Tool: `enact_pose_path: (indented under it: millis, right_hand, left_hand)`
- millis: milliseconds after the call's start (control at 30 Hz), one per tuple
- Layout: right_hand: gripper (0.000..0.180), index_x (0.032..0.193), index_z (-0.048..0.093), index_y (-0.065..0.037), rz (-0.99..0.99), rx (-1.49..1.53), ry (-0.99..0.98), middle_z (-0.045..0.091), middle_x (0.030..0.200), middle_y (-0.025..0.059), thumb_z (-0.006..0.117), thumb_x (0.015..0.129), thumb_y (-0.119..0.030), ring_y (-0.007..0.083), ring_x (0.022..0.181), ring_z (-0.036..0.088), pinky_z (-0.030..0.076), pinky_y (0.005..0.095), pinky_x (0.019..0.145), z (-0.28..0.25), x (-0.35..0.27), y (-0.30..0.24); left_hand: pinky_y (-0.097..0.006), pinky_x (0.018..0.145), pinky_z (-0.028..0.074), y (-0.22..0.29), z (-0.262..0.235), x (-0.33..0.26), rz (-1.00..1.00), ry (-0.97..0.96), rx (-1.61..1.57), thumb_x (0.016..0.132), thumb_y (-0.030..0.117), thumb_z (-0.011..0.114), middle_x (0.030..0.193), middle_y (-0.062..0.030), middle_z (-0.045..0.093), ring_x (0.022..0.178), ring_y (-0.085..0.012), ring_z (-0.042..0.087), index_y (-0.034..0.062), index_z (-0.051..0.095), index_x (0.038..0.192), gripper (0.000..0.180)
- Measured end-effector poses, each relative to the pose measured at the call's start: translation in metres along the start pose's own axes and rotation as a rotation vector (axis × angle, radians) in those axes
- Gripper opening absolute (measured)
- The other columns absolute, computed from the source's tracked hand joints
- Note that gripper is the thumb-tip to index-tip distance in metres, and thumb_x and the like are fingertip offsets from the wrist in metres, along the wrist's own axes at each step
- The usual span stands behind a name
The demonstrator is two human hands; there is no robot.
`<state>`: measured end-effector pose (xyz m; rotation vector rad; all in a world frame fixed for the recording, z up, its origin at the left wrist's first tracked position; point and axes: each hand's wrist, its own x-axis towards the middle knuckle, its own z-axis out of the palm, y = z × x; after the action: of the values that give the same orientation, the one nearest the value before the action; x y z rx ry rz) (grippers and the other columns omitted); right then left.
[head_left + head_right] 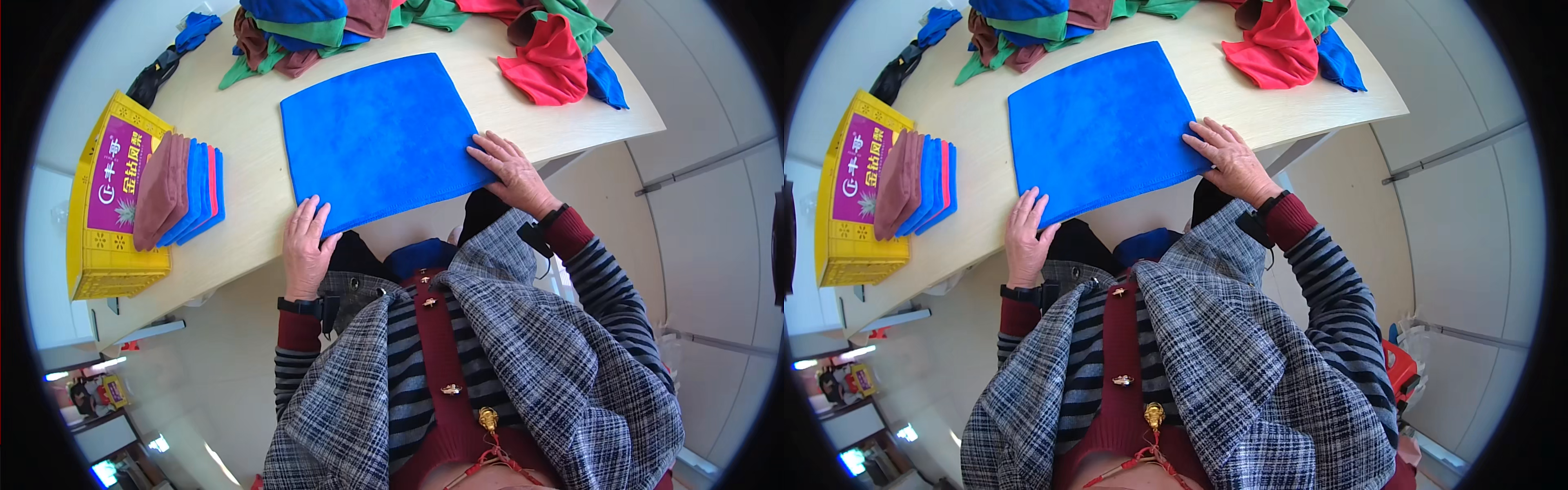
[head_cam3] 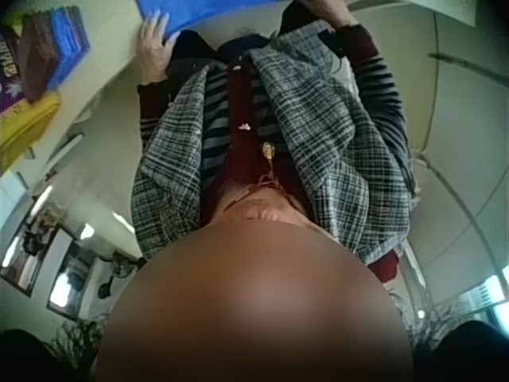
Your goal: Folding various colored fabrics into square shapes on a work table.
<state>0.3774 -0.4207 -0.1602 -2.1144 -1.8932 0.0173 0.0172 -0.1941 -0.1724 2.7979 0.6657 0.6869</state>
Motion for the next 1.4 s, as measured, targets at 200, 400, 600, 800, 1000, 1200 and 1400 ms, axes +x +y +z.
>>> enact_pose_path:
  millis: [200,400,600,800,1000,1200,1400]
  right_hand:
    - [0.048,0.131,0.063,-0.013,-0.026,0.121,0.101,0.055,0.145,0.0093,0.066,0.084,-0.002,0.0332,0.142,0.042,0.038,0.0432,0.117,-0.002,0.002,-0.003]
    - [0.037,0.120,0.068,-0.008,-0.011,0.338,0.056,0.067,0.125,0.0133,0.064,0.085,0.003,0.0321,0.123,0.060,0.048,0.0374,0.106,-0.029,-0.001,-0.014]
    - [0.022,0.114,0.068,-0.002,0.201,0.562,-0.320,0.070,0.095,0.0105,0.065,0.093,-0.005,0.0167,0.085,0.067,0.054,0.0303,0.082,-0.080,0.032,-0.005]
    - [0.023,0.103,0.068,0.004,0.259,0.607,-0.074,0.066,0.080,0.0058,0.063,0.097,-0.017,0.0127,0.072,0.062,0.053,0.0288,0.069,-0.058,0.136,0.040]
    - [0.040,0.110,0.070,0.001,0.425,0.470,0.008,0.071,0.086,0.0131,0.068,0.091,-0.033,0.0214,0.081,0.069,0.055,0.0335,0.075,0.004,0.197,0.065]
    - [0.048,0.114,0.070,0.002,0.479,0.458,0.147,0.073,0.093,0.0202,0.068,0.088,-0.039,0.0300,0.092,0.072,0.056,0.0385,0.083,0.021,0.192,0.075]
    - [0.049,0.118,0.068,0.001,0.650,0.595,0.201,0.073,0.093,0.0208,0.069,0.088,-0.038,0.0329,0.087,0.072,0.055,0.0408,0.080,0.016,0.143,0.034]
  left_hand:
    - [-0.041,0.101,0.048,0.000,-0.008,-0.006,-0.031,0.104,-0.072,0.077,0.004,0.077,0.125,-0.0097,0.067,0.116,-0.0322,0.061,0.0083,0.072,0.112,0.036]
    - [-0.037,0.088,0.050,0.001,-0.045,-0.004,-0.029,0.019,-0.219,0.080,0.001,0.073,0.102,-0.0088,0.071,0.097,-0.0277,0.064,0.0033,0.070,0.096,0.016]
    - [-0.029,0.076,0.049,-0.005,-0.085,0.013,-0.233,-0.110,-0.456,0.086,0.005,0.071,0.090,-0.0062,0.068,0.085,-0.0150,0.062,-0.0003,0.068,0.095,0.011]
    - [-0.029,0.067,0.049,-0.086,-0.044,0.117,-0.366,0.012,-0.514,0.089,0.018,0.073,0.076,-0.0077,0.065,0.070,-0.0097,0.057,-0.0017,0.069,0.099,0.022]
    - [-0.030,0.069,0.051,-0.143,0.021,0.160,-0.486,-0.031,-0.309,0.087,0.022,0.075,0.079,-0.0091,0.069,0.073,-0.0133,0.064,-0.0006,0.070,0.098,0.025]
    - [-0.032,0.070,0.053,-0.154,0.043,0.158,-0.508,0.088,-0.343,0.088,0.023,0.074,0.083,-0.0107,0.072,0.076,-0.0177,0.069,0.0011,0.071,0.095,0.023]
    - [-0.038,0.071,0.053,-0.141,0.049,0.100,-0.511,0.257,-0.673,0.089,0.028,0.072,0.085,-0.0115,0.073,0.075,-0.0241,0.069,0.0051,0.068,0.106,0.029]
